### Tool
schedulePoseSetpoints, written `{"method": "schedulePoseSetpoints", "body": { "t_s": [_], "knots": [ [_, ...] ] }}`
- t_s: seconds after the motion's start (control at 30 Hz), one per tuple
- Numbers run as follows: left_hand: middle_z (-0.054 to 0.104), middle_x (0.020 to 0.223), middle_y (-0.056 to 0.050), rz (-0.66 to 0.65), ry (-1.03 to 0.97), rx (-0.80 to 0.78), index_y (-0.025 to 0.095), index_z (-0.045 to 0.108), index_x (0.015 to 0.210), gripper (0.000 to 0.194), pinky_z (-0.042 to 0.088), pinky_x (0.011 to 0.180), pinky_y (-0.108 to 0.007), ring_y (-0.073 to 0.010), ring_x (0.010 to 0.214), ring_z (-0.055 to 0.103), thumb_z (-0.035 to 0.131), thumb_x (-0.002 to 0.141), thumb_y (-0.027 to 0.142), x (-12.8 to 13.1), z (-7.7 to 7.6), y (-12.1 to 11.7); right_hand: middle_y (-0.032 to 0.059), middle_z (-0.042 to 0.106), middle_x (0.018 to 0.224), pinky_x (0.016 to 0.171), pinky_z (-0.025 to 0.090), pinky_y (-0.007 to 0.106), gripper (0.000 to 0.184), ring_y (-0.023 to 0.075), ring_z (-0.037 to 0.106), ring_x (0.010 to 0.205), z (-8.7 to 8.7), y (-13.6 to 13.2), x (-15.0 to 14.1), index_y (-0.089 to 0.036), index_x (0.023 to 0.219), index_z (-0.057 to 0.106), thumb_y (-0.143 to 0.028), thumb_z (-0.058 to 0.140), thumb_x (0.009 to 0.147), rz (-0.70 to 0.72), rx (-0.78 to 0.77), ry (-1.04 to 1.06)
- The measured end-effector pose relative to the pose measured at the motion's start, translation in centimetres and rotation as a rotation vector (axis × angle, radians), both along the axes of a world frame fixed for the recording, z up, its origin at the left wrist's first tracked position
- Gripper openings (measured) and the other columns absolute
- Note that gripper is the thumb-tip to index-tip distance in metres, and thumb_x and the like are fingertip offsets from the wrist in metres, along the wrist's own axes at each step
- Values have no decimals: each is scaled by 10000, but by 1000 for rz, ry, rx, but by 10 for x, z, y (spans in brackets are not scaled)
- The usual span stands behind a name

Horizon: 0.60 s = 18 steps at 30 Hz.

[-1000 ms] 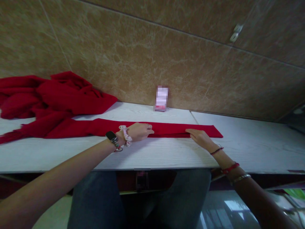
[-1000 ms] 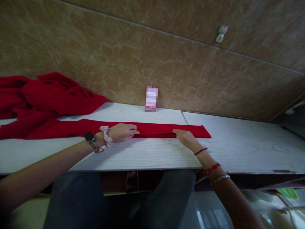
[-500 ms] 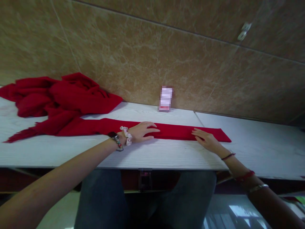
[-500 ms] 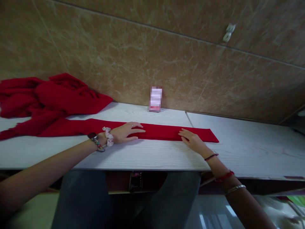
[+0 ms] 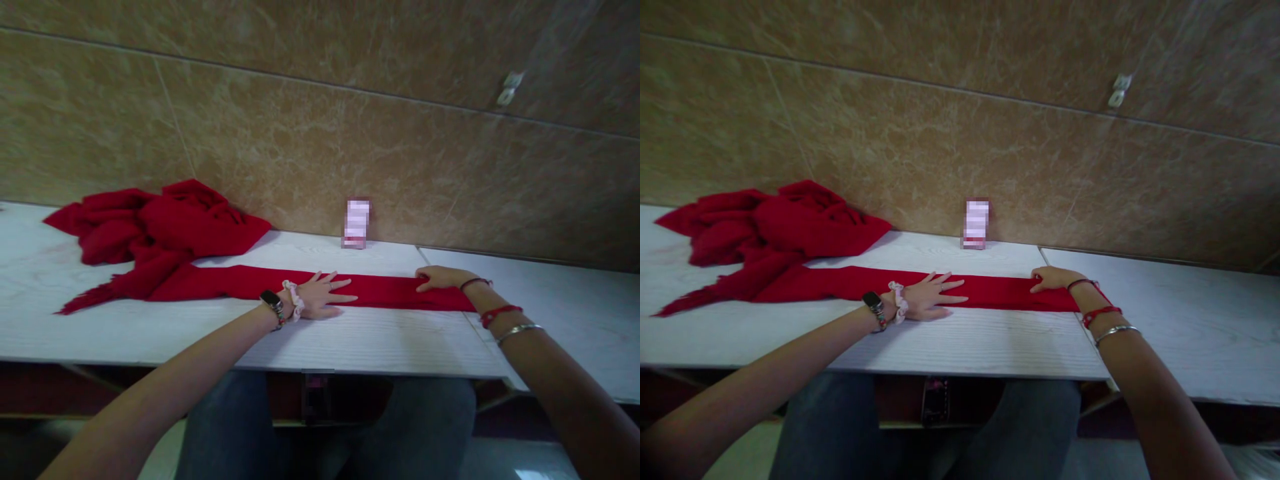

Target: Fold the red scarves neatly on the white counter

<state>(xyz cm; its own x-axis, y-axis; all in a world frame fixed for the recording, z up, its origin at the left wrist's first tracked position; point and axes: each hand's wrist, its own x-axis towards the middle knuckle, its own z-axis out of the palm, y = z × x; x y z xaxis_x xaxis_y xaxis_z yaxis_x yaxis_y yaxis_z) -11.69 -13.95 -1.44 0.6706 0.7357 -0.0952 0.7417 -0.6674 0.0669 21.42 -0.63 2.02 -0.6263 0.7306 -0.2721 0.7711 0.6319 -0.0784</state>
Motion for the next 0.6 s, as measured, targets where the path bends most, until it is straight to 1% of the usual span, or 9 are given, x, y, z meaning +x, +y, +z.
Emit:
{"method": "schedulePoseSetpoints", "body": {
  "t_s": [0.07,0.2,0.3,0.37,0.47,0.53,0.57,0.6],
  "knots": [
    [122,1480,-27,-1,0,7,399,298,1344,462,129,941,-686,-424,1307,64,361,888,438,1,1,-1,55,688,795,619,478,290,206,208,624,728,3,4,0,-206,824,667,-351,578,708,-7,-19,-31],
    [132,1479,-19,-7,-16,13,414,305,1337,457,127,932,-697,-438,1302,60,361,885,450,5,0,2,62,690,783,617,460,294,181,213,620,715,10,11,3,-200,766,686,-329,619,658,5,-27,-70],
    [136,1478,-17,-19,-37,14,414,295,1341,459,123,931,-697,-439,1301,56,335,887,469,14,-4,9,68,688,760,609,459,299,180,217,622,698,19,16,10,-185,726,691,-334,633,644,-8,43,-105],
    [146,1476,-22,-15,-48,23,411,293,1343,459,118,925,-704,-437,1302,66,318,889,480,22,-7,18,84,689,769,618,462,303,175,219,625,703,25,20,15,-176,733,692,-321,611,677,-37,148,-118],
    [162,1473,-19,15,-55,48,413,286,1345,459,116,920,-709,-431,1302,87,301,892,484,37,-11,39,128,689,818,674,469,333,199,243,632,765,34,27,24,-160,784,692,-287,544,742,-96,284,-114],
    [163,1473,-12,38,-59,60,417,277,1347,458,119,928,-700,-423,1304,92,290,894,486,48,-12,55,130,689,835,722,471,370,215,267,630,812,39,31,26,-175,812,691,-285,515,758,-122,353,-96],
    [162,1473,-12,49,-60,63,416,274,1348,461,118,932,-696,-420,1305,93,288,893,489,53,-12,63,121,690,809,736,473,386,213,274,631,811,41,31,25,-190,806,691,-293,513,756,-125,382,-67],
    [163,1472,-16,57,-61,62,412,273,1350,466,118,936,-692,-418,1305,96,291,891,491,58,-12,71,114,689,760,740,474,399,209,278,634,789,43,30,23,-198,792,693,-302,516,754,-88,397,2]
  ]
}}
